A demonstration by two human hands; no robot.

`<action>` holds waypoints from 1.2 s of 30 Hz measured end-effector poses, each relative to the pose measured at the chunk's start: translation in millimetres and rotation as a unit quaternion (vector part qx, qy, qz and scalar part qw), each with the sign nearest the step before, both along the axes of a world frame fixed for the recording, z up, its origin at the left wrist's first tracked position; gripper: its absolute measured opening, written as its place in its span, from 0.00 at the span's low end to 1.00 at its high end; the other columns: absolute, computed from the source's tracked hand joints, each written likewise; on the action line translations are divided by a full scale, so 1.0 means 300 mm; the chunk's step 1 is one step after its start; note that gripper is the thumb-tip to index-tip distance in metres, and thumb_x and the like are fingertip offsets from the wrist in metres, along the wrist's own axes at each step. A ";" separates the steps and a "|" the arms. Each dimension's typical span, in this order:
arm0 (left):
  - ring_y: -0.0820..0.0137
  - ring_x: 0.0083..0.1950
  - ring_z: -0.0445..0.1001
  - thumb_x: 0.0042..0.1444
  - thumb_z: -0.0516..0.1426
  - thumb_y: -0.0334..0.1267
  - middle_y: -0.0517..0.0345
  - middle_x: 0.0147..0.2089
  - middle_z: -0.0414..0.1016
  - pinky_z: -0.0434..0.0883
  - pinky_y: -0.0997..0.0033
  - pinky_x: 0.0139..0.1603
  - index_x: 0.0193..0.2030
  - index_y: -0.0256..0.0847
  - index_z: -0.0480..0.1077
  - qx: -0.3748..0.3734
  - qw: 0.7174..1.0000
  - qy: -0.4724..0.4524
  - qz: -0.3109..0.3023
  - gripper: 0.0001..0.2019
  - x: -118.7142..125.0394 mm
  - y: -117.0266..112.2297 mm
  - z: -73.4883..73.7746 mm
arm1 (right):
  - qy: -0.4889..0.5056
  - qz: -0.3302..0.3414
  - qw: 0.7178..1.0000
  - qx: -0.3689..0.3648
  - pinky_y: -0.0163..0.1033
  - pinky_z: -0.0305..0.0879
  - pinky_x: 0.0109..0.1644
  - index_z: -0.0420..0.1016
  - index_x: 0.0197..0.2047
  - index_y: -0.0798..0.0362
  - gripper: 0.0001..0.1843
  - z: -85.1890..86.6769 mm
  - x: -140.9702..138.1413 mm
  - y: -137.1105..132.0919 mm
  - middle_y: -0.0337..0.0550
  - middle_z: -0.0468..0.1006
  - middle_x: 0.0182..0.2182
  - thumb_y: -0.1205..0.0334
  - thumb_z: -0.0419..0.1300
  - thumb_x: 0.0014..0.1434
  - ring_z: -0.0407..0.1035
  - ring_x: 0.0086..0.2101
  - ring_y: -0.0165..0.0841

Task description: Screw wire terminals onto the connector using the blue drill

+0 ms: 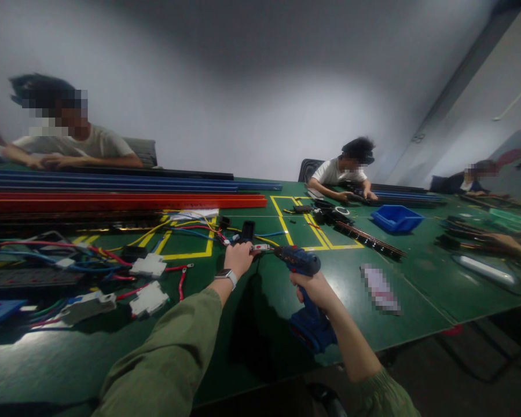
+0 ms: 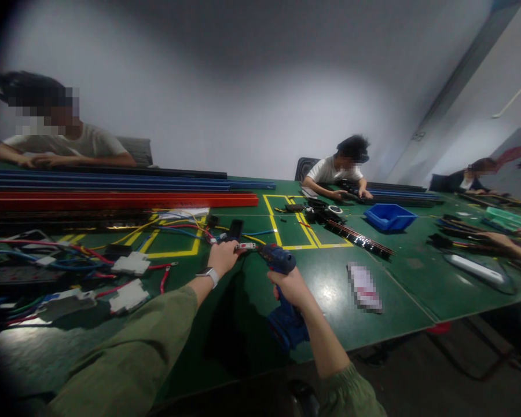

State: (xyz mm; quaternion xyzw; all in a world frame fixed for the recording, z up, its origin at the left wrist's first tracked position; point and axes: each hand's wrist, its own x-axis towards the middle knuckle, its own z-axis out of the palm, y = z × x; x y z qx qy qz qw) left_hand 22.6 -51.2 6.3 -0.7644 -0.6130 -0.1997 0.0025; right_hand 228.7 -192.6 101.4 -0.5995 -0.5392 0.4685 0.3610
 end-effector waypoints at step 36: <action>0.58 0.44 0.72 0.60 0.43 0.57 0.48 0.41 0.76 0.57 0.59 0.47 0.42 0.42 0.70 -0.013 1.000 0.006 -0.002 0.24 -0.004 0.010 -0.008 | 0.003 -0.018 1.000 -0.012 0.31 0.55 0.20 0.63 0.25 0.53 0.07 0.037 -0.019 -0.029 0.32 0.63 0.11 0.62 0.57 0.49 0.60 0.13 0.26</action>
